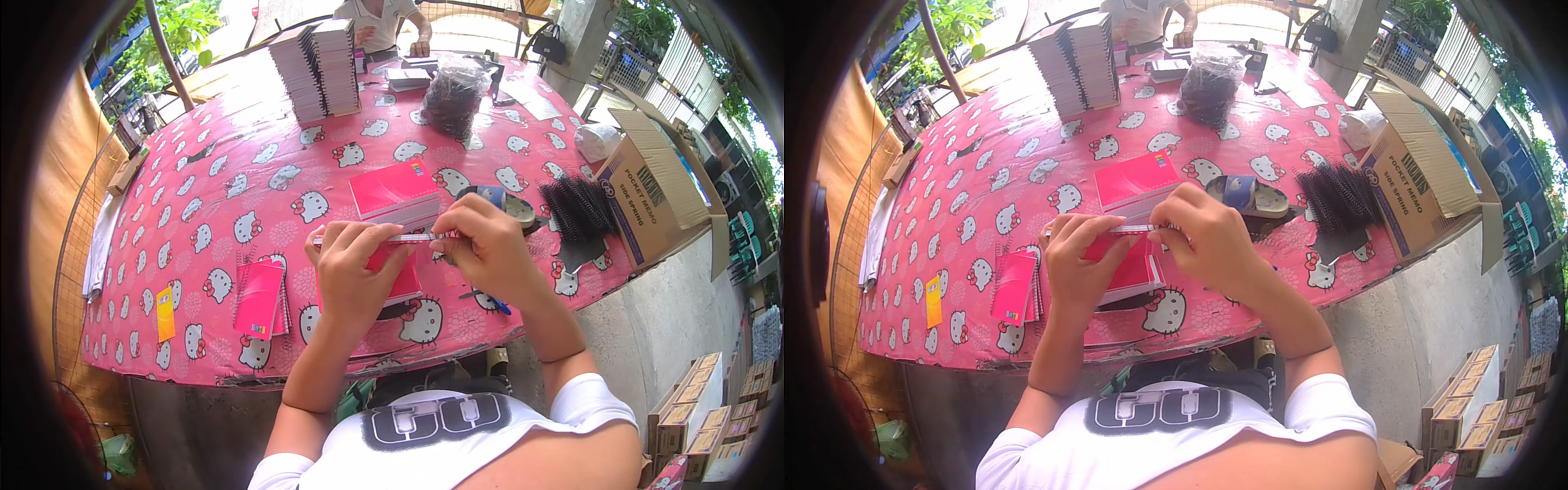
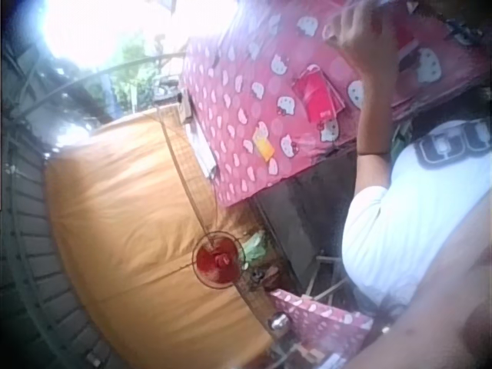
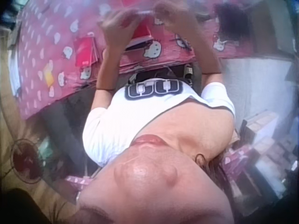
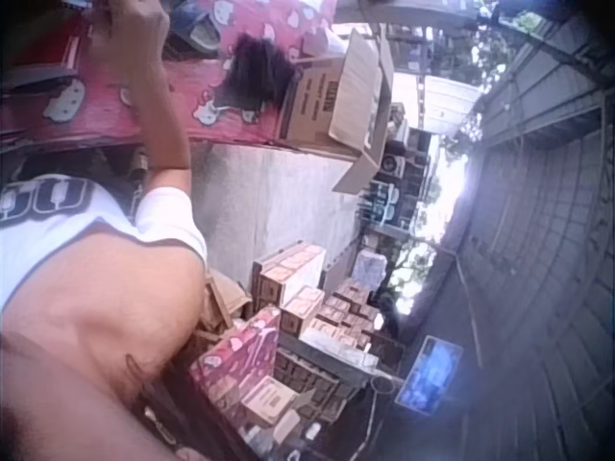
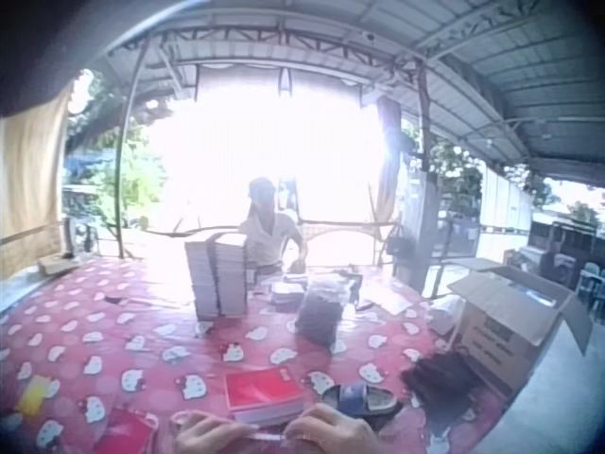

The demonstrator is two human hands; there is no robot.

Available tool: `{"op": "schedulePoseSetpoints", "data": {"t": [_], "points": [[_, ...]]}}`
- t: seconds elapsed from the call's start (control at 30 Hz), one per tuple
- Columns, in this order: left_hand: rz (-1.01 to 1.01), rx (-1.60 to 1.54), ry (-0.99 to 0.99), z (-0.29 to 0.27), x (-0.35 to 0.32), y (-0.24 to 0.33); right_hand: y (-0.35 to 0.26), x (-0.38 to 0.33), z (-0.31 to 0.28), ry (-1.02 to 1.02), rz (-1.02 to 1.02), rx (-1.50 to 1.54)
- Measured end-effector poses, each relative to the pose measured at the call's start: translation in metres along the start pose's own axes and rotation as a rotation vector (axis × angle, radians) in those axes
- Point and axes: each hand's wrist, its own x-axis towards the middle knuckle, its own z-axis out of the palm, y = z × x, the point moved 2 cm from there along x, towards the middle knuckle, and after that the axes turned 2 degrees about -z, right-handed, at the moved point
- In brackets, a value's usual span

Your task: The person assembles small pink notebooks by inserting wire spirals into the punched holes of the paper stacks and covers, then uses a tool to crimp the ends of the wires.

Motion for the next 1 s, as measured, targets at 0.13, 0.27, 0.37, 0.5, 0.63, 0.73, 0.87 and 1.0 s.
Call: {"op": "schedulePoseSetpoints", "data": {"t": [0.13, 0.27, 0.37, 0.5, 0.63, 0.73, 0.87, 1.0], "points": [[0.006, 0.066, 0.020, 0.002, 0.001, 0.000, 0.002, 0.000, 0.006, -0.002, 0.013, -0.114], [-0.002, 0.048, 0.006, 0.002, -0.001, -0.003, -0.002, 0.003, 0.006, 0.035, 0.008, -0.106], [0.005, 0.039, 0.026, 0.001, -0.001, -0.006, -0.005, 0.003, 0.008, -0.004, -0.003, -0.061], [0.009, 0.041, 0.028, 0.002, -0.002, -0.004, -0.008, 0.007, 0.013, 0.046, -0.026, -0.013], [0.031, 0.052, 0.024, -0.001, -0.002, -0.002, -0.015, 0.009, 0.014, 0.061, -0.025, -0.074], [0.032, 0.045, 0.028, -0.003, -0.002, -0.001, -0.014, 0.005, 0.024, 0.192, -0.060, -0.100], [0.026, 0.038, -0.013, -0.018, -0.005, -0.004, 0.005, 0.008, 0.012, -0.017, -0.008, -0.073], [-0.017, -0.061, -0.015, -0.026, -0.002, -0.005, 0.149, -0.031, -0.051, -0.059, 0.405, -0.498]]}}
